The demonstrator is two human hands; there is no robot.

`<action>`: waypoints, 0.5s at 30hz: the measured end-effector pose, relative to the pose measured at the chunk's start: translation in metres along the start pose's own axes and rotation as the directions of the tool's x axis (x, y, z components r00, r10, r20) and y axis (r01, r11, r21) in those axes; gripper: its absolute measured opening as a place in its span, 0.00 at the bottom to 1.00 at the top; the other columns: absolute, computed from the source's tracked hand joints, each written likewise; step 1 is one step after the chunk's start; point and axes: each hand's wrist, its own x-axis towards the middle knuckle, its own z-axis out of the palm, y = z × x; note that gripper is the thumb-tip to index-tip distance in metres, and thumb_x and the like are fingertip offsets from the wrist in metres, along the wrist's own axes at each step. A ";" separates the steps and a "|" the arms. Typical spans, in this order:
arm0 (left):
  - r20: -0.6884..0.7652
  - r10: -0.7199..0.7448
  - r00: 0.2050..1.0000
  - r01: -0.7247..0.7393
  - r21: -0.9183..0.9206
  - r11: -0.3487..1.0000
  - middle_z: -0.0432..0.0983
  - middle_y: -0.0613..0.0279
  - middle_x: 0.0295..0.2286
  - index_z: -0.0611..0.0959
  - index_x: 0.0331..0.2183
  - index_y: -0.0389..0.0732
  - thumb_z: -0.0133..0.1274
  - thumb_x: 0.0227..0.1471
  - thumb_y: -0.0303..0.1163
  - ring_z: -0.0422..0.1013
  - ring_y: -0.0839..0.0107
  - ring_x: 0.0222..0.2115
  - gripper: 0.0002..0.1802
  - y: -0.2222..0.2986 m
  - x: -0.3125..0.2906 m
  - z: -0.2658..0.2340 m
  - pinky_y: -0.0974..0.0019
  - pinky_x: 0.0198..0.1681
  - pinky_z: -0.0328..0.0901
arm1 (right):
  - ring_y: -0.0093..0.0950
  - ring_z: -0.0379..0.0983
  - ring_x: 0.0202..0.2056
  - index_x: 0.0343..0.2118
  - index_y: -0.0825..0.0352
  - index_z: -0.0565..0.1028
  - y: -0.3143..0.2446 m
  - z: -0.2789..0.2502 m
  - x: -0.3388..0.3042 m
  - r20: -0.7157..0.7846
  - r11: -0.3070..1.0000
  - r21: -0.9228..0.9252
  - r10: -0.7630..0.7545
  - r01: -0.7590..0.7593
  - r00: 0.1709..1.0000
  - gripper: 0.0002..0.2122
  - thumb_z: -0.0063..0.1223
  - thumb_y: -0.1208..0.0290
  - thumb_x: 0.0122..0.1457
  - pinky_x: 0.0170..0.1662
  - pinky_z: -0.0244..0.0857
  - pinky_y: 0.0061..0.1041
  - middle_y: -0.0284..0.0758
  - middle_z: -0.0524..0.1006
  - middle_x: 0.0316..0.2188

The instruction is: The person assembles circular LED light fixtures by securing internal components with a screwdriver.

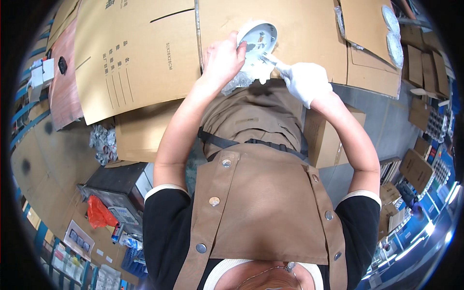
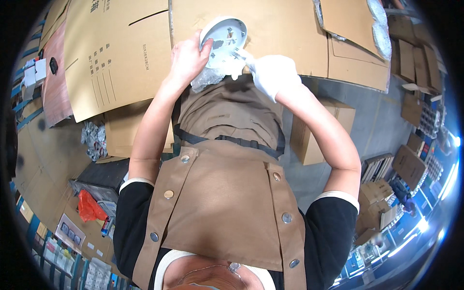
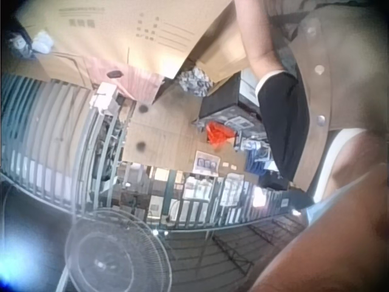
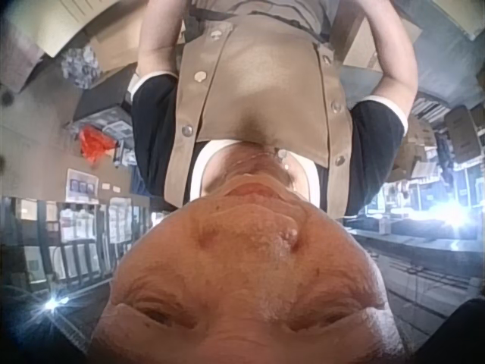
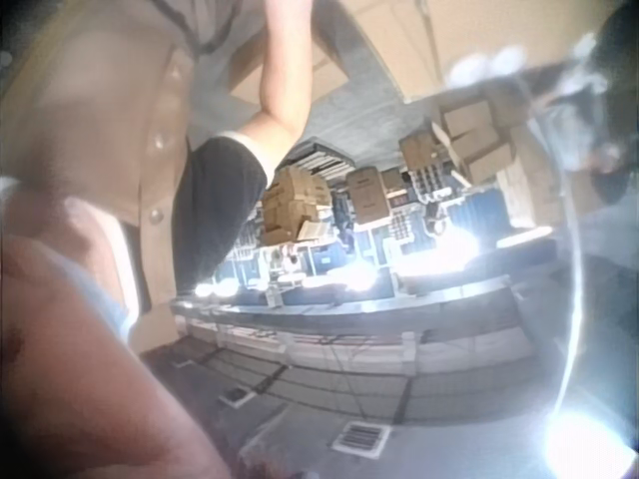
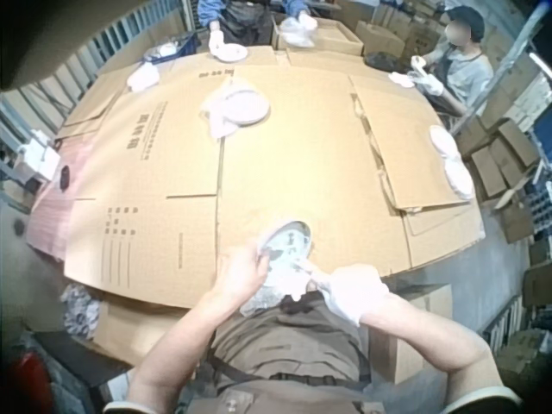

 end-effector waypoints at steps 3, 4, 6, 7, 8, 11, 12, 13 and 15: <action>0.012 -0.009 1.000 0.008 0.070 0.998 0.75 0.47 0.19 0.76 0.39 0.37 0.48 0.52 0.41 0.74 0.48 0.24 0.18 0.011 -0.003 -0.001 0.53 0.32 0.68 | 0.41 0.74 0.27 0.32 0.59 0.79 -0.004 -0.007 0.010 -0.008 0.998 -0.039 -0.039 0.039 0.999 0.11 0.44 0.63 0.56 0.31 0.67 0.38 0.42 0.77 0.23; 0.016 -0.009 1.000 0.008 0.068 0.998 0.75 0.47 0.19 0.76 0.39 0.37 0.48 0.52 0.41 0.74 0.48 0.24 0.18 0.015 -0.004 -0.001 0.53 0.32 0.68 | 0.41 0.74 0.27 0.32 0.59 0.79 -0.002 -0.008 0.014 -0.004 0.999 -0.037 -0.037 0.037 0.999 0.11 0.44 0.63 0.56 0.31 0.67 0.38 0.42 0.77 0.23; 0.036 -0.017 0.999 0.015 0.069 0.998 0.75 0.46 0.19 0.76 0.41 0.37 0.49 0.52 0.41 0.74 0.47 0.25 0.19 0.019 -0.005 0.000 0.53 0.33 0.68 | 0.41 0.74 0.26 0.32 0.60 0.79 0.002 -0.008 0.019 -0.002 0.999 0.031 -0.038 0.038 0.999 0.11 0.45 0.63 0.56 0.31 0.67 0.37 0.42 0.76 0.22; 0.043 -0.018 0.999 0.015 0.068 0.998 0.75 0.46 0.19 0.76 0.41 0.37 0.49 0.52 0.41 0.74 0.47 0.25 0.19 0.016 -0.005 0.000 0.53 0.33 0.68 | 0.41 0.74 0.26 0.32 0.60 0.79 0.002 -0.005 0.018 0.004 0.999 0.035 -0.035 0.035 0.999 0.11 0.45 0.63 0.56 0.31 0.67 0.37 0.42 0.76 0.22; 0.042 -0.049 0.998 0.047 0.028 0.998 0.76 0.45 0.21 0.76 0.42 0.37 0.49 0.52 0.41 0.74 0.48 0.27 0.20 0.010 -0.003 0.001 0.53 0.34 0.68 | 0.41 0.74 0.25 0.31 0.60 0.79 0.002 0.000 0.016 0.028 0.999 0.036 -0.008 0.007 1.000 0.11 0.45 0.63 0.56 0.30 0.67 0.38 0.42 0.76 0.22; 0.057 -0.108 0.993 0.111 -0.057 0.992 0.77 0.44 0.24 0.76 0.44 0.37 0.49 0.52 0.42 0.75 0.49 0.30 0.22 -0.016 0.010 0.002 0.53 0.37 0.68 | 0.39 0.73 0.23 0.40 0.58 0.76 0.008 0.033 0.004 -0.011 0.999 0.003 -0.050 0.050 0.999 0.12 0.42 0.68 0.55 0.26 0.67 0.37 0.41 0.76 0.23; 0.097 -0.123 0.988 0.132 -0.096 0.987 0.77 0.43 0.26 0.76 0.44 0.37 0.49 0.51 0.42 0.75 0.50 0.31 0.22 -0.023 0.013 0.003 0.54 0.38 0.68 | 0.38 0.73 0.22 0.47 0.55 0.73 0.009 0.047 -0.002 -0.080 0.999 -0.011 -0.053 0.053 0.995 0.15 0.42 0.68 0.56 0.25 0.67 0.36 0.40 0.75 0.22; 0.115 -0.114 0.987 0.134 -0.179 0.975 0.77 0.43 0.29 0.77 0.40 0.36 0.49 0.50 0.41 0.74 0.47 0.36 0.21 -0.024 0.016 0.003 0.51 0.43 0.66 | 0.38 0.73 0.22 0.47 0.55 0.73 0.013 0.065 -0.004 -0.083 0.999 -0.011 -0.046 0.046 0.995 0.15 0.42 0.68 0.56 0.25 0.67 0.36 0.40 0.75 0.22; 0.084 -0.101 0.991 0.115 -0.178 0.977 0.77 0.43 0.29 0.77 0.41 0.35 0.49 0.50 0.41 0.74 0.47 0.36 0.21 -0.026 0.017 0.002 0.51 0.43 0.66 | 0.37 0.72 0.21 0.55 0.50 0.66 0.018 0.083 0.000 -0.257 0.996 -0.058 -0.078 0.065 0.963 0.21 0.42 0.68 0.57 0.25 0.67 0.34 0.38 0.74 0.20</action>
